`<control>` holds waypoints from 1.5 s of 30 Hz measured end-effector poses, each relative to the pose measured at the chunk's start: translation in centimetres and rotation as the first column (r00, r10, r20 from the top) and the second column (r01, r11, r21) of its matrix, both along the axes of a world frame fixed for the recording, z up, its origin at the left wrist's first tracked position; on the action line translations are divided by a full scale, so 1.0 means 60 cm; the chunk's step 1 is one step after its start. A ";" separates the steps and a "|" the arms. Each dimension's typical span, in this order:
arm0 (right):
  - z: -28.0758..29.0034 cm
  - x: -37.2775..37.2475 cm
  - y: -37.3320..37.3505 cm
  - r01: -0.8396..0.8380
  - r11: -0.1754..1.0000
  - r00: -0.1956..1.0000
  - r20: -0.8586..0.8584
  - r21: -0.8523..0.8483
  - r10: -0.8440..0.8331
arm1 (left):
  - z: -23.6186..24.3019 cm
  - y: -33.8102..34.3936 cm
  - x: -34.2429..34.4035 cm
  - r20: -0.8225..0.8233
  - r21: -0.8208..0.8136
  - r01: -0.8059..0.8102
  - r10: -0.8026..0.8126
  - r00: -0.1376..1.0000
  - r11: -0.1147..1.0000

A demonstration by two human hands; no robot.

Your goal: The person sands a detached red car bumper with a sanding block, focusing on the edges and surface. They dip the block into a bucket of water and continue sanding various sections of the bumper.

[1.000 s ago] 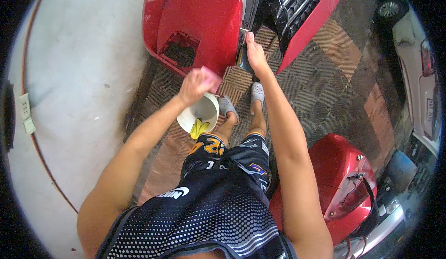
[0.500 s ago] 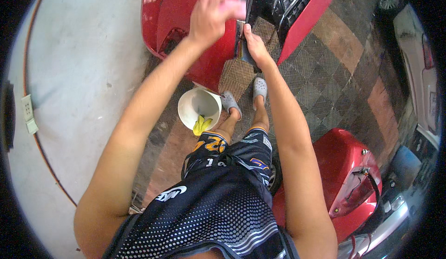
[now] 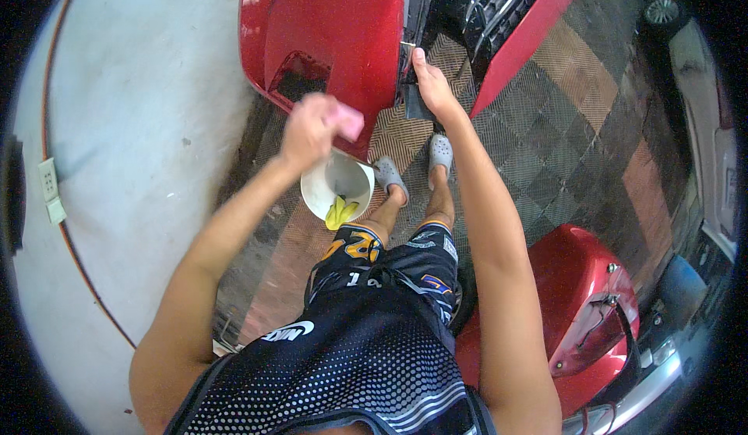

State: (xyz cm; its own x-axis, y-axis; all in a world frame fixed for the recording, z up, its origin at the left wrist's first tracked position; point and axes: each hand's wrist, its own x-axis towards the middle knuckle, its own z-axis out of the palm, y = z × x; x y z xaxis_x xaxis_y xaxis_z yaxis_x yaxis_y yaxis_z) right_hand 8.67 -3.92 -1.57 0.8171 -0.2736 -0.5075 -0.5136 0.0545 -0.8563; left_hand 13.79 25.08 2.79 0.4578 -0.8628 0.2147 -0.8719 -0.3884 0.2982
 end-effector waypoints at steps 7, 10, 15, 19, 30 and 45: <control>-0.002 0.003 0.012 0.078 0.996 0.997 -0.020 -0.043 -0.079 | 0.165 -0.205 0.248 -0.031 -0.612 -0.178 0.202 0.979 0.771; 0.018 0.007 0.027 0.093 0.996 0.994 -0.061 -0.008 -0.093 | 0.076 -0.181 0.214 0.043 -0.436 -0.207 0.250 0.967 0.876; -0.008 0.004 0.013 0.085 0.994 0.994 -0.069 -0.067 -0.090 | -0.073 -0.012 0.032 0.039 -0.289 -0.168 0.187 0.982 0.942; 0.021 0.008 0.033 0.085 0.992 0.993 -0.071 -0.092 -0.092 | -0.167 0.178 -0.072 -0.030 0.076 -0.037 0.039 0.999 0.996; -0.030 0.005 0.009 0.063 0.998 0.997 -0.031 -0.024 -0.064 | -0.121 0.271 -0.205 -0.455 0.084 -0.661 0.619 0.641 0.746; 0.006 0.004 0.032 0.119 0.992 0.993 -0.029 0.029 -0.119 | 0.013 -0.129 0.086 0.253 -0.411 -0.007 0.121 0.960 0.912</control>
State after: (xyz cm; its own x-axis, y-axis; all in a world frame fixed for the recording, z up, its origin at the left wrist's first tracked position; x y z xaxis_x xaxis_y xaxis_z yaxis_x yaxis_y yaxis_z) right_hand 8.93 -2.01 -1.20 0.7656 -0.3523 -0.5383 -0.5247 0.1423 -0.8393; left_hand 18.97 17.34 3.56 0.3852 -0.6470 0.6581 -0.9178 -0.3428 0.2002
